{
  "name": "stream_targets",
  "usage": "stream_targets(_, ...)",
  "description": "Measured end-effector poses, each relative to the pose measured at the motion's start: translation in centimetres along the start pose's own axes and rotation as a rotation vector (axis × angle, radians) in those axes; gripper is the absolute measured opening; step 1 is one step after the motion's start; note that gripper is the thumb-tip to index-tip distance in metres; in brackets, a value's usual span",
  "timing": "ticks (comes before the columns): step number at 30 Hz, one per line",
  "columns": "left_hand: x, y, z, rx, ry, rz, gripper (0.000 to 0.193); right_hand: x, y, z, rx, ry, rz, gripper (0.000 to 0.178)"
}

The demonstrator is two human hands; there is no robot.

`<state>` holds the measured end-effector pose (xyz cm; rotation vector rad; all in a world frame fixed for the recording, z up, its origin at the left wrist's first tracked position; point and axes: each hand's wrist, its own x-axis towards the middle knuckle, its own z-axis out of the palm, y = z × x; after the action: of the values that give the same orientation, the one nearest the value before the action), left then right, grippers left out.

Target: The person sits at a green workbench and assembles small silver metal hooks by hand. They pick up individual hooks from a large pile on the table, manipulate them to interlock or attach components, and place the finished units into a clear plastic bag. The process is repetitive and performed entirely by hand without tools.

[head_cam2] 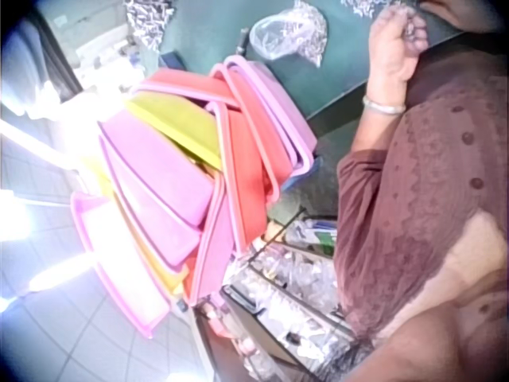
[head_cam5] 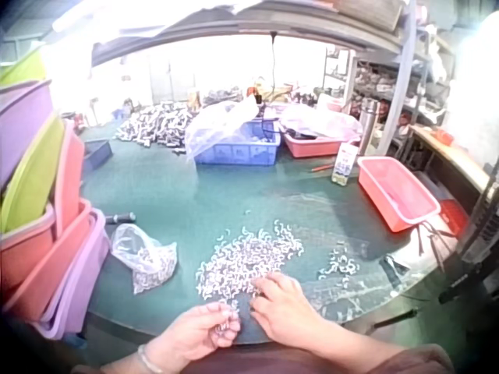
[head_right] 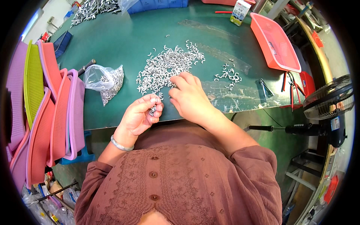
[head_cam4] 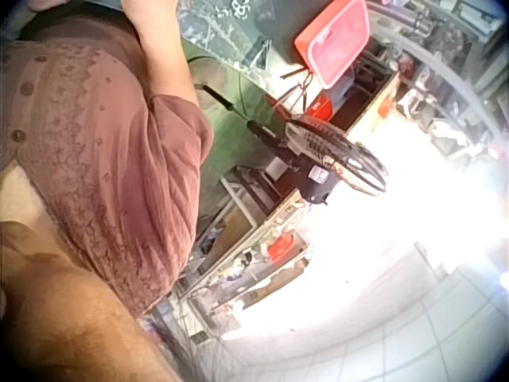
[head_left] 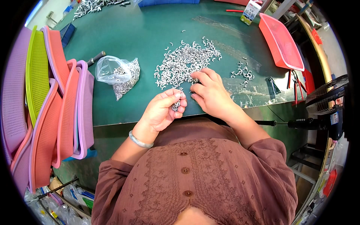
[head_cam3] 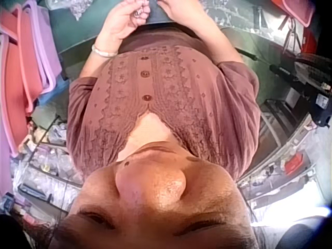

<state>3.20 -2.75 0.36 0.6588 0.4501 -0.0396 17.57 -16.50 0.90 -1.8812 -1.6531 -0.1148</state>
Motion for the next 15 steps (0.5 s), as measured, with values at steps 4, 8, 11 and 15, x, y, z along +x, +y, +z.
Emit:
stream_targets(4, 0.07, -0.16, -0.38, -0.004, -0.033, 0.006, 0.011, -0.27, 0.16, 0.16, 0.021, -0.016, -0.014, 0.011)
stream_targets(8, -0.04, -0.2, -0.37, 0.022, -0.037, 0.035, 0.011, -0.38, 0.11, 0.09, 0.051, -0.027, -0.012, 0.011)
stream_targets(11, -0.11, -0.3, -0.36, 0.045, -0.041, 0.06, 0.012, -0.48, 0.05, 0.08, 0.065, -0.029, -0.011, 0.012)
stream_targets(15, -0.15, -0.14, -0.17, 0.054, -0.008, 0.058, 0.009, -0.45, 0.15, 0.11, 0.127, -0.003, -0.005, 0.012)
